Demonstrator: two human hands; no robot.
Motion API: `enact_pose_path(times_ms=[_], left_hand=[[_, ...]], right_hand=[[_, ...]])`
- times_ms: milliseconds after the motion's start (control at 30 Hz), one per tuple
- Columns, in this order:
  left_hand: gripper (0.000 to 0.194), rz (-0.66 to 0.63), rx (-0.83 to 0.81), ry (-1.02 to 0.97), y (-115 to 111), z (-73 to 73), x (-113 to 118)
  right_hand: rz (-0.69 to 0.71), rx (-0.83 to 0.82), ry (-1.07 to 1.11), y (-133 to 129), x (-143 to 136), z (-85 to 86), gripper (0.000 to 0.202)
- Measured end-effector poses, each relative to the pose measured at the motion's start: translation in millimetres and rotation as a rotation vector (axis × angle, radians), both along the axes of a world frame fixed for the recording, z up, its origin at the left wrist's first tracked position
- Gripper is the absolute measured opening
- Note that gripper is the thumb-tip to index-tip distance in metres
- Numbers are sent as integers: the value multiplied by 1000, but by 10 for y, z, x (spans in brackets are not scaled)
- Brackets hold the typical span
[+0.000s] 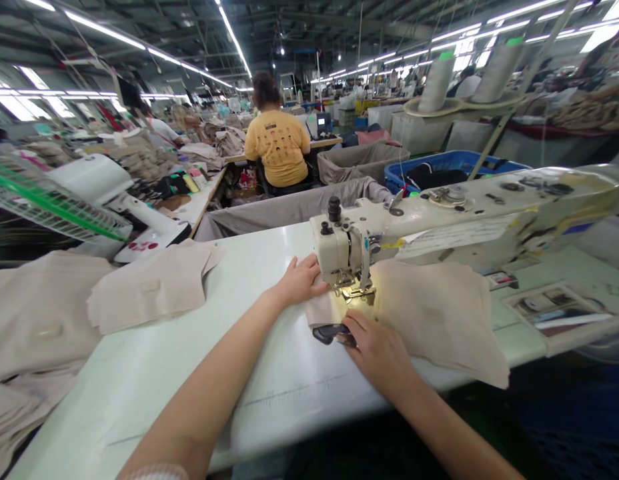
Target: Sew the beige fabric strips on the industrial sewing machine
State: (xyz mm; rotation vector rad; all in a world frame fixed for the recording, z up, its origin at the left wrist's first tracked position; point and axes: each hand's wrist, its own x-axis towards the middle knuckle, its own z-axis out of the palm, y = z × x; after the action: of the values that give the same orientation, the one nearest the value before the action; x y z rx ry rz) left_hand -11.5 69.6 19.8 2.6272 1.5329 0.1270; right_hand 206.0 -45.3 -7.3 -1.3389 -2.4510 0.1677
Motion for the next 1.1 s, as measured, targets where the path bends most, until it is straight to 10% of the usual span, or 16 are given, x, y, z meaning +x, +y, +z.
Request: enact_pose_path(times_ms=[200,433,800,1100], left_hand=[[24,122,161,66,-455,23,231],[24,-241,144,-146,-1111,-107,294],[28,-245,114,-188,-695,43,180],[33,-214,191,-208,-703,-128,104]], right_hand=[[14,-34,-35,-12,29,21,21],[20,-47,-58,-58,75,-52,45],[39,-117,17,279,-28,164,35],[-5,-93,53,139,14,35,37]])
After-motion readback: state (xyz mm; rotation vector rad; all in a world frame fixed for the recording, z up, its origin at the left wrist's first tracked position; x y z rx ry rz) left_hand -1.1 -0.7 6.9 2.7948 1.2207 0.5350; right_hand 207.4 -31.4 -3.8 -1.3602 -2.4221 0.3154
